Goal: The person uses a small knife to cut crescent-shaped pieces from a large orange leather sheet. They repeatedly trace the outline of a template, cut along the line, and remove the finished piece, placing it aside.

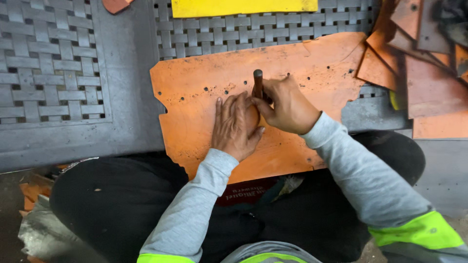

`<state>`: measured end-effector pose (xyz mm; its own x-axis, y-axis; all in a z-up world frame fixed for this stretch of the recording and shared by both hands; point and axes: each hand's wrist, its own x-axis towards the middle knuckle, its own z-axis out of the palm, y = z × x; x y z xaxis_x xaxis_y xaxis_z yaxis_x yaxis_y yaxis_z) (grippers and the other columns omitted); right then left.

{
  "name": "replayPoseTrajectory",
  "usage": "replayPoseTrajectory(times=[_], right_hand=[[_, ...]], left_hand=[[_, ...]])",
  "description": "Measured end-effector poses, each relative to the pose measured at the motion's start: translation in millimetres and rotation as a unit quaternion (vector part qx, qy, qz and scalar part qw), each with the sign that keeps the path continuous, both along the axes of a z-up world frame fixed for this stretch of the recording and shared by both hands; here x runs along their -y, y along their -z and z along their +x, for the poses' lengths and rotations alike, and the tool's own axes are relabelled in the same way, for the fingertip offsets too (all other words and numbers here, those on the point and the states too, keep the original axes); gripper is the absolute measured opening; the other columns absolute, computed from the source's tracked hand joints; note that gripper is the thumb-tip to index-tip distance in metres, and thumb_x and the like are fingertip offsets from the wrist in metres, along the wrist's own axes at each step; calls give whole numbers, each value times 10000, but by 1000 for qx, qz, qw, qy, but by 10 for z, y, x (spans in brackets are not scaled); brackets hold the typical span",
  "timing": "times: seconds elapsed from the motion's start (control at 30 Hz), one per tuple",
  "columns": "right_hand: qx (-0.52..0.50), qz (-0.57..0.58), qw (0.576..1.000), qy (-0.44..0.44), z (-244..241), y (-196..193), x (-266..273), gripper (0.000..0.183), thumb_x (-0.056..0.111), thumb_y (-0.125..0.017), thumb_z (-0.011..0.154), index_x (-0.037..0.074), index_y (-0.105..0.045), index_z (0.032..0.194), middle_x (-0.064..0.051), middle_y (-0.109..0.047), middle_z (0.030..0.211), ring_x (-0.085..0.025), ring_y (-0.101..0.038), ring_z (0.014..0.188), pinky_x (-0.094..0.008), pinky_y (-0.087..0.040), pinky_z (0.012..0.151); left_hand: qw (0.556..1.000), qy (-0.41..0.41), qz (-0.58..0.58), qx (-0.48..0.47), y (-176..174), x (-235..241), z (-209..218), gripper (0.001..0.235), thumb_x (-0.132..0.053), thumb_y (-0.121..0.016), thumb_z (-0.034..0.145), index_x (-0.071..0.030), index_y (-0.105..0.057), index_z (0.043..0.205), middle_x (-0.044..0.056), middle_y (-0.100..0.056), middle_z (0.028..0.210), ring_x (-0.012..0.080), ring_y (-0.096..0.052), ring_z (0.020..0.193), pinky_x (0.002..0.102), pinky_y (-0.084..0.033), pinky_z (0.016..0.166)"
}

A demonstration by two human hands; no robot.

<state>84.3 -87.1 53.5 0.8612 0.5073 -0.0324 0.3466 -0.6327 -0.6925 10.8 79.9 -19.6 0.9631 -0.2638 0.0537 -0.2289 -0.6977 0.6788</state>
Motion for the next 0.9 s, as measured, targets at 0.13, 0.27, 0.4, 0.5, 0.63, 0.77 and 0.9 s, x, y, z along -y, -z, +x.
replayPoseTrajectory(times=[0.13,0.27,0.4,0.5,0.63,0.77,0.9], right_hand=[[106,-40,991,-65,102,29,-49,108,74,-746,847,80,-654,903,-68,-683,770,-269,-636,791,-469,-399,832],[226,-53,958,-168,39,16,-19,224,64,-748,757,140,-690,960,-32,-701,894,-245,-634,917,-467,-412,921],[169,41,980,-99,-332,-170,383,302,47,-750,777,131,-706,1063,-49,-698,999,-226,-651,981,-411,-447,938],[72,150,982,88,-620,-204,677,197,-25,-652,950,52,-684,1129,-72,-676,1062,-175,-641,975,-319,-493,900],[50,272,926,256,-730,5,849,125,7,-556,1107,-36,-646,1182,-86,-653,1102,-126,-633,1041,-258,-512,944],[112,172,929,307,-592,260,990,113,73,-580,1118,28,-669,1172,-102,-698,1073,-216,-676,1005,-320,-537,908],[210,-15,919,333,-447,448,1069,63,132,-664,1070,87,-703,1090,-123,-691,1032,-337,-631,1029,-445,-482,890]], left_hand=[[1000,0,12,2,22,9,8,1010,-332,-808,812,54,-197,1518,229,-485,1467,419,-348,1423,611,-125,1244],[1000,-6,8,-27,13,14,37,1051,-332,-834,755,44,-205,1508,230,-474,1439,417,-345,1408,605,-136,1239],[999,-5,-34,20,-42,4,18,982,-263,-824,792,-4,-242,1539,77,-549,1500,363,-382,1426,617,-140,1260],[1000,-13,-24,-4,-91,21,26,934,-256,-853,755,-79,-324,1504,124,-524,1463,361,-388,1410,615,-151,1242],[999,-16,-11,41,-104,73,24,883,-231,-841,758,-67,-374,1489,122,-536,1472,384,-385,1419,628,-159,1220],[997,-20,1,75,23,255,-65,656,-223,-826,800,-43,-516,1349,180,-565,1364,404,-473,1290,586,-328,1134],[995,-7,59,84,141,264,-54,300,-142,-730,945,-26,-624,1200,175,-642,1177,356,-603,1109,497,-491,1005]])
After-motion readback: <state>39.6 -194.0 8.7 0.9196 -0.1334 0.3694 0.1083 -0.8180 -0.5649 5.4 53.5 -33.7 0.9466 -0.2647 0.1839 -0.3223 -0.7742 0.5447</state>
